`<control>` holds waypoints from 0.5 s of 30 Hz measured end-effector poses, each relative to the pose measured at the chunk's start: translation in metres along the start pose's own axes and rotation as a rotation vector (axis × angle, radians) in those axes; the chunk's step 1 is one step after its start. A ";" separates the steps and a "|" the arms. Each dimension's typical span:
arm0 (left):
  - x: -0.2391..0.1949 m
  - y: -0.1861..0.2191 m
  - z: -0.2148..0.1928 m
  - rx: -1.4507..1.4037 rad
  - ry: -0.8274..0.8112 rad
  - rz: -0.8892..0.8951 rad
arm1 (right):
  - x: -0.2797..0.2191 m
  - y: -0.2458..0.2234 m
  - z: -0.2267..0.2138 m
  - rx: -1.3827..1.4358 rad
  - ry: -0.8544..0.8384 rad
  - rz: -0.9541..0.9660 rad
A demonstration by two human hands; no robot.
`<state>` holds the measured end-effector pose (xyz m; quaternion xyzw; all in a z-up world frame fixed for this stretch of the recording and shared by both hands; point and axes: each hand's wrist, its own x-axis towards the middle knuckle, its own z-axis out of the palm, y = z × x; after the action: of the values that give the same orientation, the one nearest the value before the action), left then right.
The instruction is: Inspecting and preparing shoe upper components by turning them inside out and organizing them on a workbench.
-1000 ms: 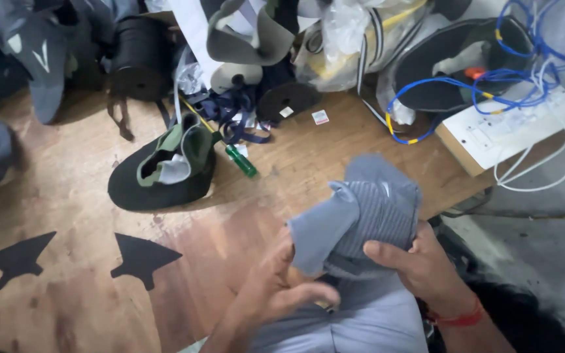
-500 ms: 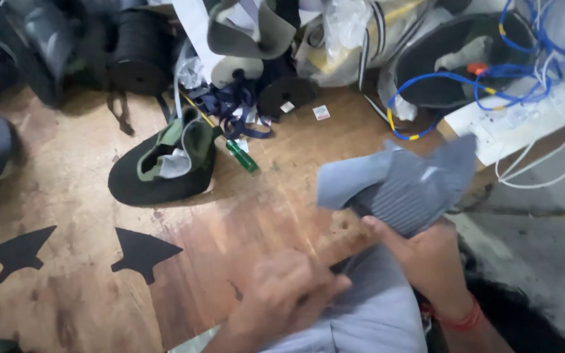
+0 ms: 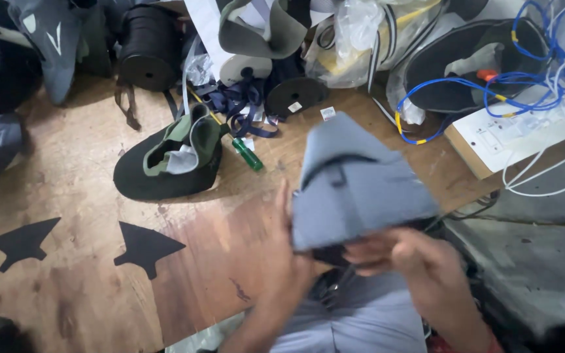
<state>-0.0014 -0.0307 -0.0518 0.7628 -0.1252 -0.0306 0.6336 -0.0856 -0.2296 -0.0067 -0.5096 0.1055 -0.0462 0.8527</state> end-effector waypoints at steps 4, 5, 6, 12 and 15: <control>0.015 -0.017 -0.028 -0.397 0.045 -0.160 | 0.001 -0.031 0.033 -1.063 0.222 -0.530; 0.016 -0.017 -0.034 -0.569 0.025 -0.342 | 0.005 -0.038 0.038 -1.353 0.378 -0.720; 0.014 -0.023 -0.035 -0.569 0.027 -0.340 | 0.011 -0.025 0.019 -1.352 0.376 -0.722; 0.006 -0.026 -0.023 -0.173 -0.183 -0.155 | 0.016 0.033 -0.049 -0.751 0.102 0.052; 0.000 -0.026 -0.024 -0.453 -0.284 -0.457 | 0.012 0.061 -0.081 -1.061 0.250 0.241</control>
<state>0.0076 -0.0034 -0.0725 0.5994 -0.0284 -0.3044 0.7398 -0.0936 -0.2721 -0.0986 -0.8439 0.2722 0.0509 0.4596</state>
